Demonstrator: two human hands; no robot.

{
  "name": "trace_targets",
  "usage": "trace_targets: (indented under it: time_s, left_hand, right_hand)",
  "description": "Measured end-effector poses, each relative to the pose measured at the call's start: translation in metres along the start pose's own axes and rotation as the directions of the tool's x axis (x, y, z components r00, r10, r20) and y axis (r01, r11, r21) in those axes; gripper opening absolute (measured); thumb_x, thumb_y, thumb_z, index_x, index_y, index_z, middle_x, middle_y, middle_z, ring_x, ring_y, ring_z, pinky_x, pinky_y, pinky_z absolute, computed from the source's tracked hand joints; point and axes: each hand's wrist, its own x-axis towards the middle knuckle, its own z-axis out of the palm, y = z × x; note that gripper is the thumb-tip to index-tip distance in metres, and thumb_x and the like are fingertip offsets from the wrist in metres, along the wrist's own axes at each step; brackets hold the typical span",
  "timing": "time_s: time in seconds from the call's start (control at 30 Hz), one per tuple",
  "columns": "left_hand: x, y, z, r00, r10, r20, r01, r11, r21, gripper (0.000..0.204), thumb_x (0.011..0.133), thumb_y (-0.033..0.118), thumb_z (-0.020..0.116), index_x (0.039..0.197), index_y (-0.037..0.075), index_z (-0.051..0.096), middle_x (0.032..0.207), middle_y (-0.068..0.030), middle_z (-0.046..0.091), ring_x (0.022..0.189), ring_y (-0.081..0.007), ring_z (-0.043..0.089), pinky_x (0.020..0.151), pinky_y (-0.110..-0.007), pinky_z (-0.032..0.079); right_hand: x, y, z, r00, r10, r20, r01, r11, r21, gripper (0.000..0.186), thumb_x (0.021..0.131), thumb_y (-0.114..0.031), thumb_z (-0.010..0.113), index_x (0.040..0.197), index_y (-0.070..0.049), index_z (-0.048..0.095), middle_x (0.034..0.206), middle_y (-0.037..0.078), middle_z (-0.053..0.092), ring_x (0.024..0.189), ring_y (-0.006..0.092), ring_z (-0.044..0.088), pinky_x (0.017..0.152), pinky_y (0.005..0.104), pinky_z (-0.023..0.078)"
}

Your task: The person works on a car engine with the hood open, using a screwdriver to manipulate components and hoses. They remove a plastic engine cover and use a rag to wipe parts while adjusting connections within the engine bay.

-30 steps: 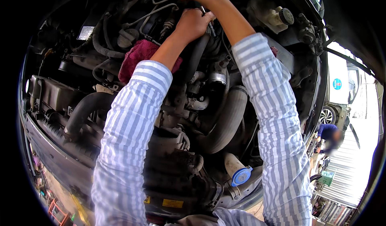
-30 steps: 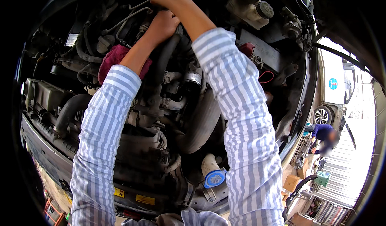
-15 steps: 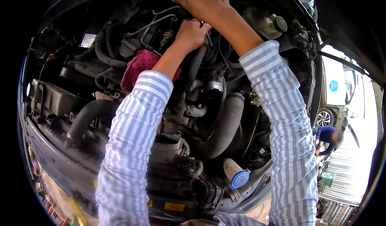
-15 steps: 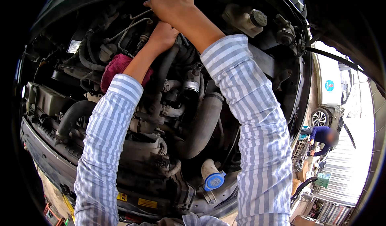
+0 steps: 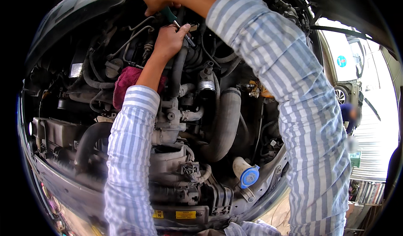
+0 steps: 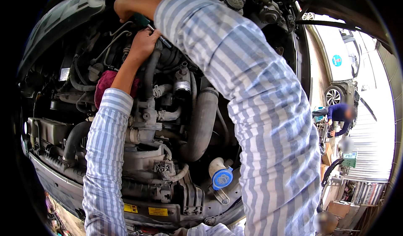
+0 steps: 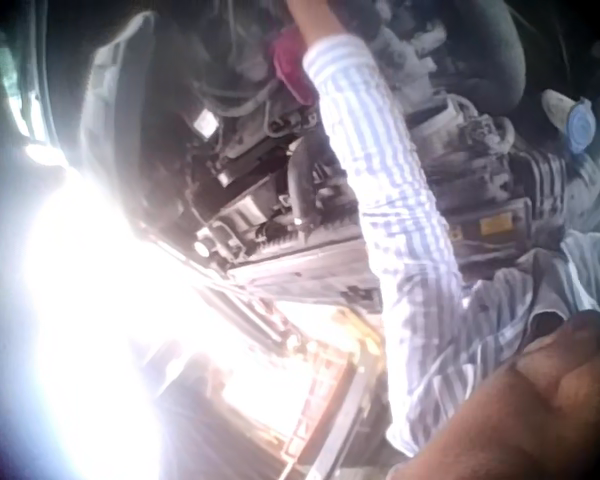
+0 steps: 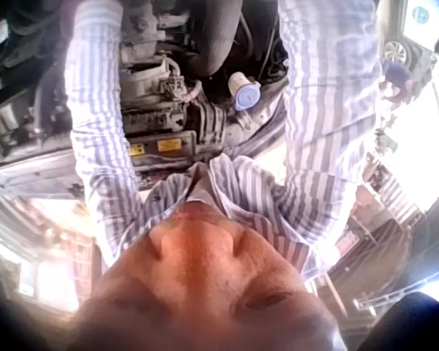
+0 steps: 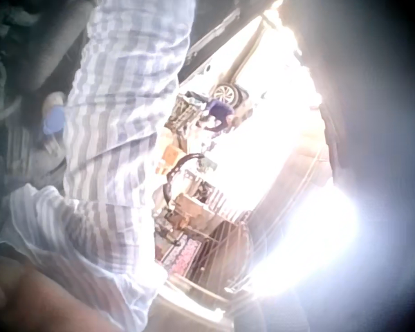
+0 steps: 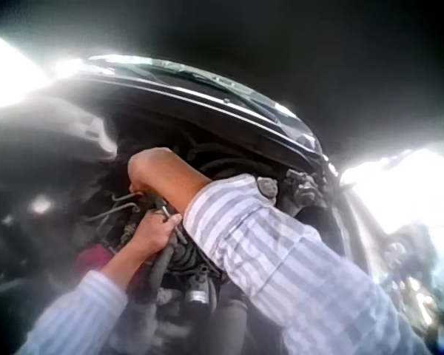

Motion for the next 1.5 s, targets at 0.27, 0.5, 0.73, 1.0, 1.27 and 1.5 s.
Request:
trace_targets:
  time_s: [0.27,0.5,0.73,1.0,1.27,1.5]
  left_hand:
    - [0.001,-0.002,0.000,0.998,-0.061,0.004,0.061,0.998,-0.012,0.042,0.096,0.036,0.065,0.085,-0.004,0.073,0.077,-0.0178,0.071,0.073,-0.0269,0.068,0.073,-0.038,0.051]
    - [0.002,-0.003,0.000,1.000,0.028,0.009,-0.028,1.000,-0.003,0.040,0.095,0.035,0.067,0.087,-0.004,0.073,0.080,-0.0176,0.072,0.075,-0.0256,0.069,0.073,-0.037,0.051]
    - [0.001,-0.004,-0.001,1.000,0.000,0.030,-0.001,1.000,0.015,0.033,0.093,0.030,0.070,0.087,-0.003,0.074,0.079,-0.0156,0.073,0.074,-0.0235,0.069,0.072,-0.036,0.052]
    - [0.004,-0.005,0.000,0.979,0.198,-0.054,-0.201,0.978,-0.051,0.029,0.091,0.027,0.070,0.088,-0.002,0.075,0.079,-0.0153,0.073,0.074,-0.0246,0.070,0.073,-0.036,0.052]
    - [0.003,-0.006,-0.002,0.996,0.061,0.066,-0.063,0.997,0.033,0.033,0.085,0.028,0.076,0.094,-0.004,0.075,0.089,-0.0171,0.074,0.085,-0.0281,0.070,0.083,-0.037,0.053]
    - [0.007,-0.012,0.001,0.990,0.125,0.057,-0.119,0.987,-0.105,0.030,0.081,0.023,0.078,0.095,-0.004,0.075,0.099,-0.0181,0.073,0.092,-0.0302,0.069,0.086,-0.038,0.052]
  right_hand:
    - [0.070,-0.006,0.031,0.990,-0.122,-0.077,0.100,0.964,-0.248,0.041,0.090,-0.037,0.074,0.115,-0.005,0.073,0.106,0.011,0.074,0.093,0.0253,0.072,0.076,0.0417,0.059]
    - [0.045,-0.006,0.027,0.991,0.122,-0.060,-0.127,0.988,-0.088,0.032,0.094,-0.044,0.068,0.120,-0.026,0.075,0.117,0.000,0.073,0.104,0.0256,0.070,0.086,0.0455,0.056]
    - [-0.007,-0.004,0.003,0.995,-0.098,-0.014,0.099,0.986,0.136,0.031,0.091,-0.034,0.072,0.111,-0.010,0.073,0.093,0.008,0.072,0.079,0.0233,0.069,0.067,0.0364,0.057]
    - [0.001,-0.023,0.009,0.984,0.128,-0.120,-0.136,0.989,-0.059,0.022,0.091,-0.034,0.071,0.102,-0.016,0.079,0.093,0.001,0.074,0.083,0.0231,0.070,0.065,0.0436,0.057]
    - [0.010,-0.010,-0.005,0.995,-0.039,0.097,0.054,0.986,-0.156,0.027,0.091,-0.027,0.069,0.113,-0.014,0.077,0.110,0.009,0.074,0.095,0.0287,0.070,0.078,0.0453,0.056]
    - [-0.002,-0.013,0.001,0.996,0.068,-0.065,-0.069,0.998,-0.013,0.025,0.092,-0.025,0.068,0.114,-0.015,0.074,0.106,0.008,0.073,0.091,0.0264,0.070,0.073,0.0442,0.056]
